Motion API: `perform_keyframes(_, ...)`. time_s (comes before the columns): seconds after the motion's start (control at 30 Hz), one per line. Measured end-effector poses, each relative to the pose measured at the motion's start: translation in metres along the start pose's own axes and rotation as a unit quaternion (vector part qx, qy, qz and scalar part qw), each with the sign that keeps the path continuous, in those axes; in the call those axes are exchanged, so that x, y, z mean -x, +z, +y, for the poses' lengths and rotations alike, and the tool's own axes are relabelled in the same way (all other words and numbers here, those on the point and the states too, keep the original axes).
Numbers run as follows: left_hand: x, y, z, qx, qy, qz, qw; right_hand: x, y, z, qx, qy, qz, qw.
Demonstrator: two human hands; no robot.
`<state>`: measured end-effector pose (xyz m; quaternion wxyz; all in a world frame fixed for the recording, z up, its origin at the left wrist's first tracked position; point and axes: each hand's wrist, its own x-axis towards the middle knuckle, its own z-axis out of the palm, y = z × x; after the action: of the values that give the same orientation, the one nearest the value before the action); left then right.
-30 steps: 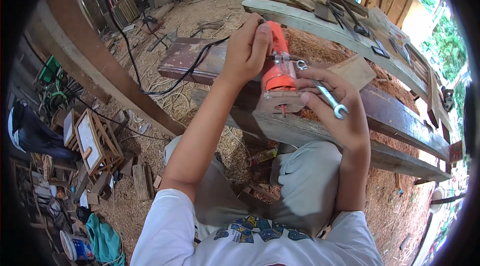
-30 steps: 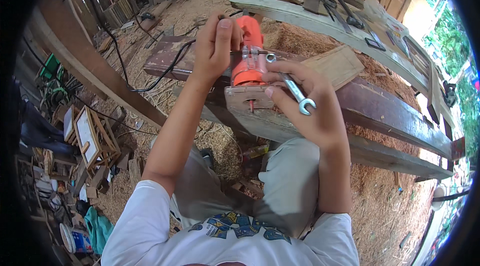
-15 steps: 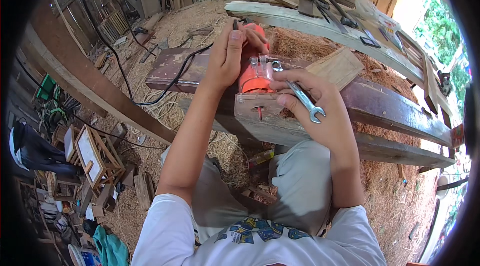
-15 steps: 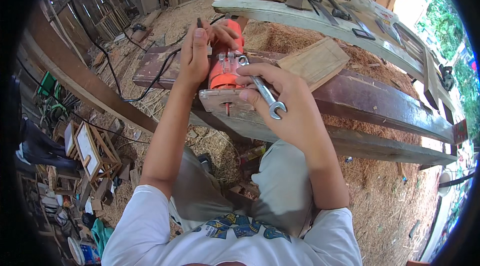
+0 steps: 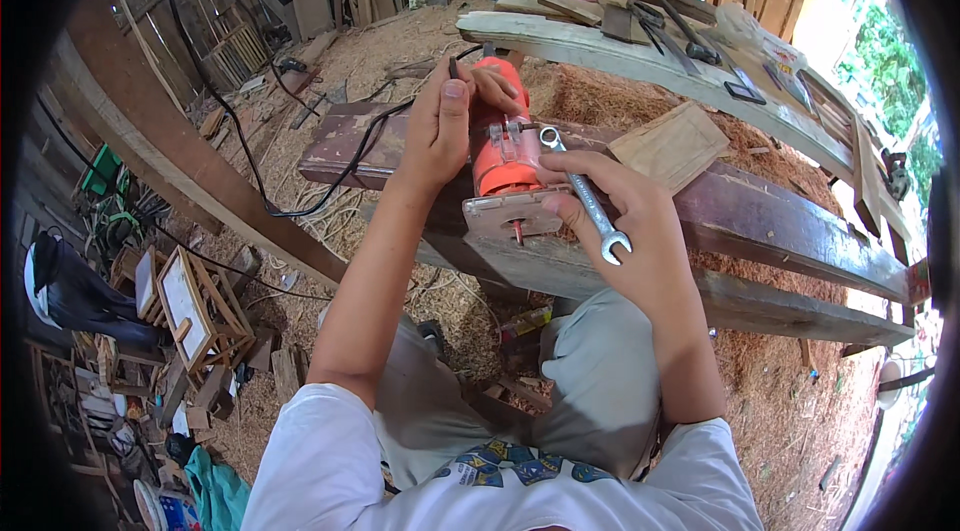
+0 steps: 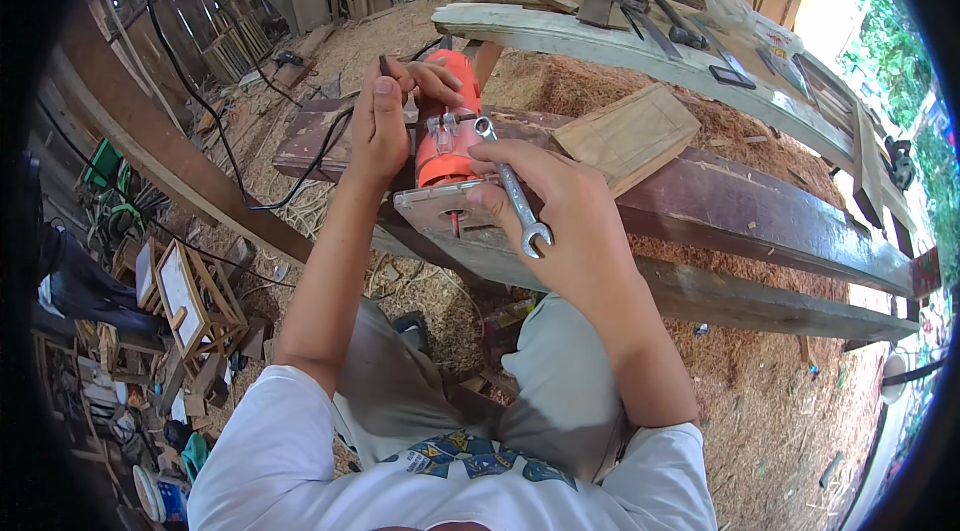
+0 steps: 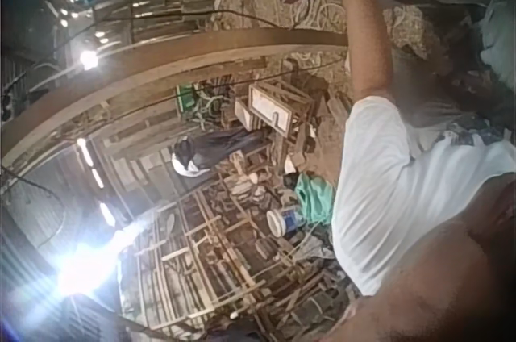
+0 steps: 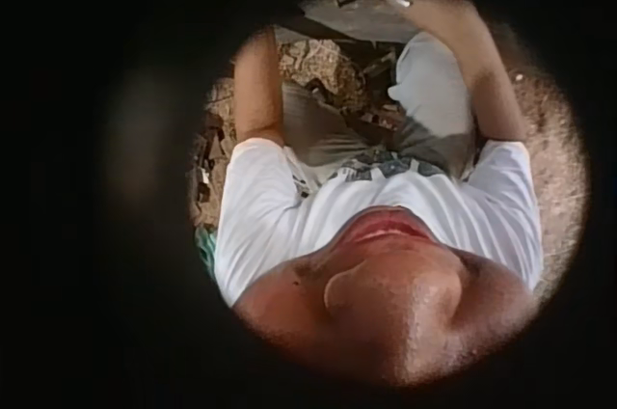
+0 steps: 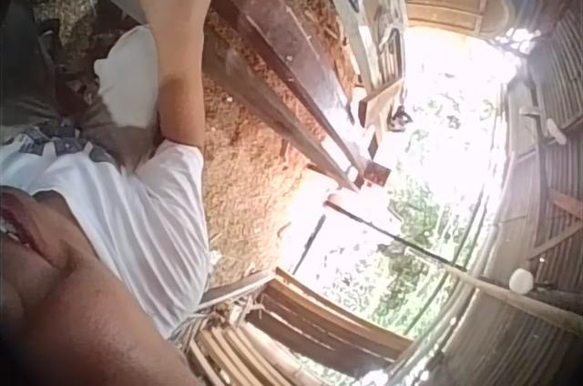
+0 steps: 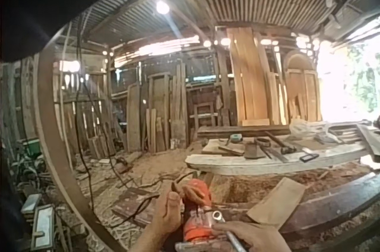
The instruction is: The person uses a wrench to adjust the collet of a wood router while holding the device by hand. They also handle a small bolt and a block of wood.
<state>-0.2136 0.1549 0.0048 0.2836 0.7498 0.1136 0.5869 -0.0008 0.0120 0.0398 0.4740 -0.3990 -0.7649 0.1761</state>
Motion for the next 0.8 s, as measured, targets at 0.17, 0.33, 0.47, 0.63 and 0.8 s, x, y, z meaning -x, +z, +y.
perform_keyframes(0.17, 0.002, 0.002, 0.003, -0.041, 0.01, 0.011, 0.999, 0.0, 0.001, 0.004, -0.027, 0.011, -0.01, 1.0)
perform_keyframes(0.33, 0.003, -0.002, -0.001, -0.053, 0.018, 0.015, 0.998, 0.0, 0.0, -0.002, -0.157, 0.078, 0.052, 0.983)
perform_keyframes(0.47, 0.006, -0.001, -0.002, -0.021, 0.037, 0.042, 0.998, 0.001, -0.012, -0.006, -0.111, 0.111, 0.079, 0.984)
perform_keyframes(0.63, 0.005, -0.001, -0.002, -0.053, 0.047, 0.048, 0.996, 0.004, -0.018, 0.0, 0.045, 0.04, 0.176, 0.983)
perform_keyframes(0.8, 0.005, 0.003, 0.002, -0.018, 0.012, 0.026, 0.999, -0.006, -0.036, -0.012, 0.07, 0.133, 0.113, 0.982)
